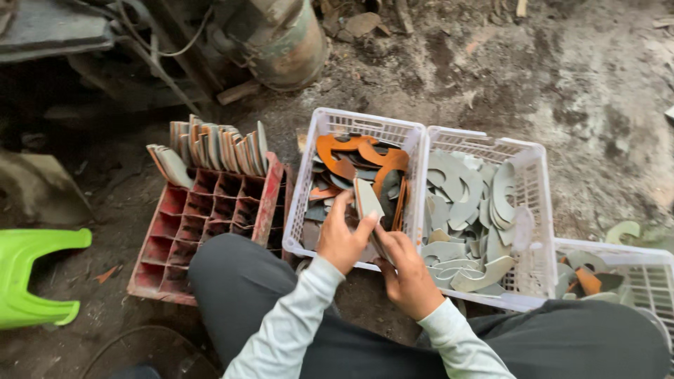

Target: The person sits on the ground and sorts curved shoe sole pieces from two white baskets into a red crate. They pick up pieces, inspect them, and place them into the crate, repeating this process throughout the clip.

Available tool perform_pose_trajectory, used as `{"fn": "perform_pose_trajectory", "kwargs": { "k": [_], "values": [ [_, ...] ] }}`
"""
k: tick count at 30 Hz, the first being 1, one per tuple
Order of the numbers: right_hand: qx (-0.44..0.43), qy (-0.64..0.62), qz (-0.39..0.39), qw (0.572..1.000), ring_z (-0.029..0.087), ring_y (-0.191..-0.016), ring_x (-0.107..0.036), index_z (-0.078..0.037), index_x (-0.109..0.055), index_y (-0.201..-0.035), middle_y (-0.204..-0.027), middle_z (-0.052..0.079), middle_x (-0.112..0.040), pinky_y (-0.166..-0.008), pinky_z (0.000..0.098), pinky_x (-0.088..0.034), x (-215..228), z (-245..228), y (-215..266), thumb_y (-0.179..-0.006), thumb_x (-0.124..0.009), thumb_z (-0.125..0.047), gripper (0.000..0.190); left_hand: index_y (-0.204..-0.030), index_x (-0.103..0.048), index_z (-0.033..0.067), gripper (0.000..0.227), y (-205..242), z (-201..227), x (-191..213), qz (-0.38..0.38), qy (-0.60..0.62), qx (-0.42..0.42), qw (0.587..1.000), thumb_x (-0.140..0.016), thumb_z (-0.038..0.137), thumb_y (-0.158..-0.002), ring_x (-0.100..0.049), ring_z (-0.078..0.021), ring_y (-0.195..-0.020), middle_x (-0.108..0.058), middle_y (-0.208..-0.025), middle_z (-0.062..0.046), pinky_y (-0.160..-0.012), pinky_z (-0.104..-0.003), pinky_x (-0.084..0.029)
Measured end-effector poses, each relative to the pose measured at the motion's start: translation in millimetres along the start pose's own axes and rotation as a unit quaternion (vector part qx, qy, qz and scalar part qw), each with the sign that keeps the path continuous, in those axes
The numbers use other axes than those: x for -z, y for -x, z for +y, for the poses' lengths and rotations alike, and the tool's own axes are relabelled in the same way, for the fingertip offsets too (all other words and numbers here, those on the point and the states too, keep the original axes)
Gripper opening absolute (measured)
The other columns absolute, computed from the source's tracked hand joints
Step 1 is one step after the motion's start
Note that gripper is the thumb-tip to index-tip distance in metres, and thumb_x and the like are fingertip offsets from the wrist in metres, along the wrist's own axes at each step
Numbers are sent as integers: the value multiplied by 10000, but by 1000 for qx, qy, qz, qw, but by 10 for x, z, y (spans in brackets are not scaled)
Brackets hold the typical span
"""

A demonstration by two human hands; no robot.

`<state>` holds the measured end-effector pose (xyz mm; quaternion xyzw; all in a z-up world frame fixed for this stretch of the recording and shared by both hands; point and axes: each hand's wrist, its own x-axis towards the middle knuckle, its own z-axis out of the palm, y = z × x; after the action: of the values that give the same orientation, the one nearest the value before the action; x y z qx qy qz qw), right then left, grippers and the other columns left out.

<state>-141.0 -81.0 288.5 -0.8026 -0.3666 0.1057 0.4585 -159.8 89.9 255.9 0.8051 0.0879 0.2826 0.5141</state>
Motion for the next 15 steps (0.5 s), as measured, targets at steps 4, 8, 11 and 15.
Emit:
{"fn": "perform_pose_trajectory", "kwargs": {
  "k": [4, 8, 11, 15],
  "values": [
    [56, 105, -34, 992, 402, -1151, -576, -45, -473, -1481, -1211, 180, -588, -1026, 431, -449, -125, -55, -46, -774, -717, 47, 754, -1163, -547, 5, 284, 119, 52, 173, -41, 191, 307, 931, -629, 141, -928, -708, -165, -728, -738, -947, -118, -546, -324, -586],
    [92, 105, 14, 990, 385, -1233, -561, -25, -396, -1476, -1294, 196, -572, -1169, 479, -339, -148, -209, -128, -716, -765, -26, 845, -1100, -562, 28, 184, 0, 51, 471, -45, 114, 254, 959, -594, 113, -940, -700, -171, -727, -728, -886, -111, -620, -345, -568],
    [100, 79, 64, 990, 360, -1264, -554, -17, -342, -1486, -1353, 213, -572, -1127, 470, -344, -76, -264, -128, -747, -802, -127, 877, -1038, -560, 38, 133, -242, -150, 996, 44, -136, 67, 988, -620, 61, -921, -641, -208, -756, -645, -863, -130, -686, -350, -531],
    [-47, -14, 15, 999, 270, -1153, -681, -25, -322, -1546, -1250, 156, -672, -1018, 381, -509, 74, 48, -92, -879, -721, -119, 783, -1078, -507, 67, 84, -735, -805, 1977, 120, -244, 158, 949, -514, 139, -1036, -717, -258, -753, -676, -907, -132, -660, -426, -620]
  ]
}}
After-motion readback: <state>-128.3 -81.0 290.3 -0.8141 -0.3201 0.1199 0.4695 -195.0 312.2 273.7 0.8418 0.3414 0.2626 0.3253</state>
